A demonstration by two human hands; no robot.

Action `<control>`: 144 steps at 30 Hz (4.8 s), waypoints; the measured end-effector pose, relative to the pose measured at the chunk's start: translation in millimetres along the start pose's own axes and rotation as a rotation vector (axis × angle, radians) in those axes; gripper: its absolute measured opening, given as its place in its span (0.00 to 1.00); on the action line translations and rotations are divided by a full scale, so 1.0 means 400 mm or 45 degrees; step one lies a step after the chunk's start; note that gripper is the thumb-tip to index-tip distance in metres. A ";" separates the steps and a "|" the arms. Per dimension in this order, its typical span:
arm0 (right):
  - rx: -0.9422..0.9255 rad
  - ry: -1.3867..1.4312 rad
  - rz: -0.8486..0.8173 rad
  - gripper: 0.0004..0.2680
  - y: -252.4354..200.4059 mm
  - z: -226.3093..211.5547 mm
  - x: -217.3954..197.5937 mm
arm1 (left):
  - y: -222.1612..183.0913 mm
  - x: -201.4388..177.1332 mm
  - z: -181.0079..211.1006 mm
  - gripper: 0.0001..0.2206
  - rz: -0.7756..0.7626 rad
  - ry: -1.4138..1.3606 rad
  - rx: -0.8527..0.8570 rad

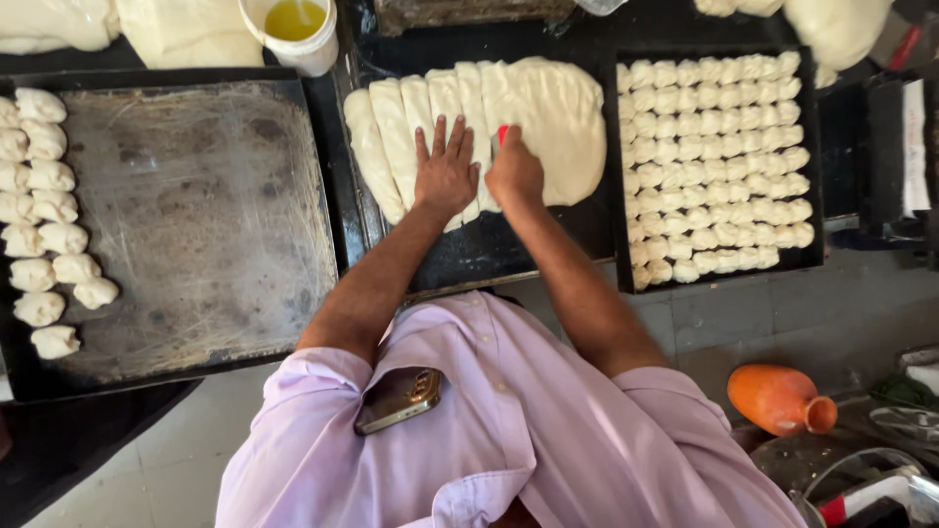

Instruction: The person separates and shapes small pieces of dough from a tray, flattens a large portion of dough on a work surface, and then uses a hand-held scraper to cut the dough into smaller strips and rectangular pieces. The person also pours oil from a cup onto their hands and dough during the process and uses the scraper to clean the work surface and grease baking trays.

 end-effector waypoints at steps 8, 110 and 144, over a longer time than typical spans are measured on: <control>-0.092 -0.096 -0.160 0.18 -0.057 0.033 0.023 | 0.004 -0.005 0.004 0.31 -0.030 -0.023 -0.034; 0.148 -0.216 -0.302 0.22 0.101 0.195 -0.086 | 0.084 0.034 0.051 0.30 -0.053 -0.003 -0.035; 0.066 -0.199 -0.254 0.21 0.242 0.213 -0.131 | 0.168 0.090 0.212 0.30 -0.178 -0.059 0.112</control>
Point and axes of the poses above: each hand's wrist, its own y-axis towards the middle knuckle, its own x-axis out of the palm, z = x × y, the point moved 9 cm from there along y, towards the middle knuckle, and after that the axes turned 14 degrees about x, right-handed, at the moved point
